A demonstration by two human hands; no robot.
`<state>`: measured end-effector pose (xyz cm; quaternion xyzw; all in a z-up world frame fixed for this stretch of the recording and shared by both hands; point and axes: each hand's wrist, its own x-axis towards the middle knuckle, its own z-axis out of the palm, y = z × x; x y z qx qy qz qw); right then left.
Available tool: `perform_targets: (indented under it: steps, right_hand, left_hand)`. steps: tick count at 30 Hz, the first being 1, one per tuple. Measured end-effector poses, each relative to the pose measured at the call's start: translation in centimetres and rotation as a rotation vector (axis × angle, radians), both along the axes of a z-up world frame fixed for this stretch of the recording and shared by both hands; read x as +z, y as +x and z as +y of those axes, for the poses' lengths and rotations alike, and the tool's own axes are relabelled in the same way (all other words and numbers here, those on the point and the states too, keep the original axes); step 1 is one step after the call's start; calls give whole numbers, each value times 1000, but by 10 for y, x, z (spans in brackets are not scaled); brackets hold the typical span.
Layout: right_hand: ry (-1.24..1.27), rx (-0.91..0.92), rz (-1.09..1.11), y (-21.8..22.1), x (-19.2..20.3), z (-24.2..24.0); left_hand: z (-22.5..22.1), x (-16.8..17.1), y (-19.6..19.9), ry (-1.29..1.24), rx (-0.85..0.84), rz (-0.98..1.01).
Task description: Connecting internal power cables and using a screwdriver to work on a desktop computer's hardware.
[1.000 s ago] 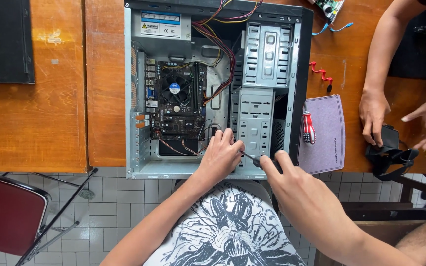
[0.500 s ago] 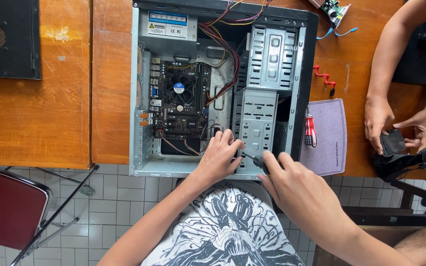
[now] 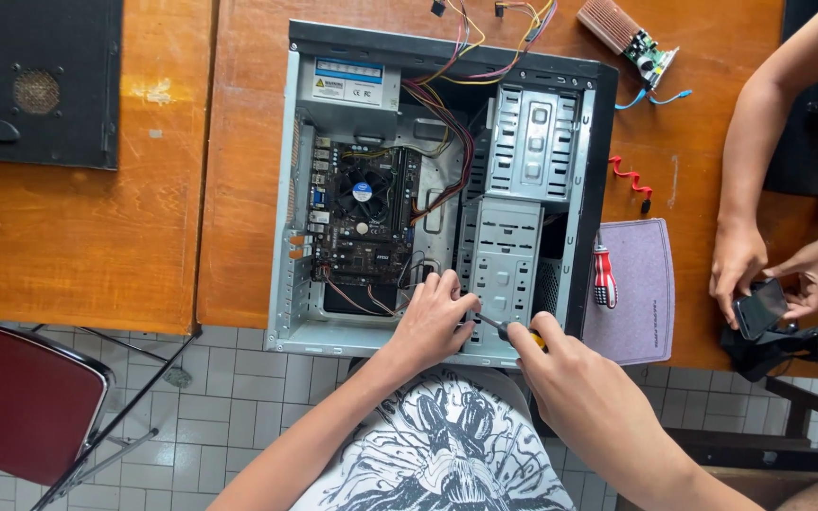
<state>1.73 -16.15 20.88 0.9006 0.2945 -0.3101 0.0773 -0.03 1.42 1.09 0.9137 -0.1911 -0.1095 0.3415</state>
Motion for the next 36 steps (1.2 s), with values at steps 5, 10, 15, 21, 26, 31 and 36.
perform_targets:
  steps: [5,10,15,21,26,31,36]
  right_hand:
    - [24,8,-73,-2,-8,-4]
    - [235,170,-240,0,-25,-16]
    - [283,343,-52,6,-36,-29]
    - [357,120,-127,-12,-37,-15]
    - [368,-130,-143,-16,-38,-5]
    - [396,-200,-207,-26,-42,-6]
    - [390,-332,-156,-26,-36,-4]
  left_hand:
    - [0,5,1,14,-9,18]
    - [-1,1,-2,15,-5,22]
    - [-2,-6,-3,8,13,-23]
    - [0,-1,-3,-10,11,-2]
    - [1,-2,-1,0,12,21]
    - [0,0,0,7,-13,26]
    - [0,3,-1,-92,77,44]
